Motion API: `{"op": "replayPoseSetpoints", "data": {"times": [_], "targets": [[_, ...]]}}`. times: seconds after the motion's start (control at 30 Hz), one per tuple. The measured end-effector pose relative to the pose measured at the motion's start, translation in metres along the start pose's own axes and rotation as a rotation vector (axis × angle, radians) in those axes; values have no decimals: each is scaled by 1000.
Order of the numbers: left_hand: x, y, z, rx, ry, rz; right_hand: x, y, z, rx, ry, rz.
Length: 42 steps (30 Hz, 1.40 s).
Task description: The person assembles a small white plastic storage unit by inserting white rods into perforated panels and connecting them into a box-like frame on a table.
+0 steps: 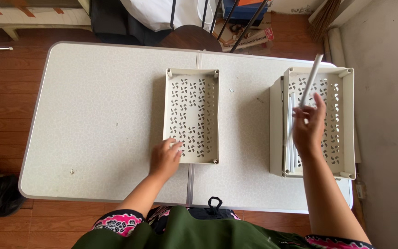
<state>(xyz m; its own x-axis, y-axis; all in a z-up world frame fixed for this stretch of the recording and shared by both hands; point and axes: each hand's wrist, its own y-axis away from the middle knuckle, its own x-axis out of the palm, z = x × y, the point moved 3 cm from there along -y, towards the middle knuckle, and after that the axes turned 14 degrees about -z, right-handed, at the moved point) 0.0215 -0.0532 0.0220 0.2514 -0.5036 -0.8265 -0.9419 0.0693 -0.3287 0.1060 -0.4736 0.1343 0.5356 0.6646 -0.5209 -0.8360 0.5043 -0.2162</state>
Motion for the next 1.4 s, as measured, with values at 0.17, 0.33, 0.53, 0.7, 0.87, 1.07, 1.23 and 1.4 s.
{"op": "replayPoseSetpoints", "data": {"times": [0.17,0.33,0.53,0.7,0.87,1.07,1.23,1.4], "targets": [[20,5,-42,93,247,295,37,61,54,342,-424,378],[42,12,-54,53,264,329,64,124,50,245,-38,496],[66,23,-51,126,84,435,75,155,34,-53,33,466],[70,27,-48,85,140,403,75,159,27,-50,75,457],[66,24,-42,-185,360,426,74,163,33,-80,55,499],[66,24,-39,-211,404,460,66,175,36,-196,65,535],[68,24,-38,-208,371,483,65,176,41,-137,88,554],[68,24,-38,-209,380,469,63,178,49,-191,48,560]]}}
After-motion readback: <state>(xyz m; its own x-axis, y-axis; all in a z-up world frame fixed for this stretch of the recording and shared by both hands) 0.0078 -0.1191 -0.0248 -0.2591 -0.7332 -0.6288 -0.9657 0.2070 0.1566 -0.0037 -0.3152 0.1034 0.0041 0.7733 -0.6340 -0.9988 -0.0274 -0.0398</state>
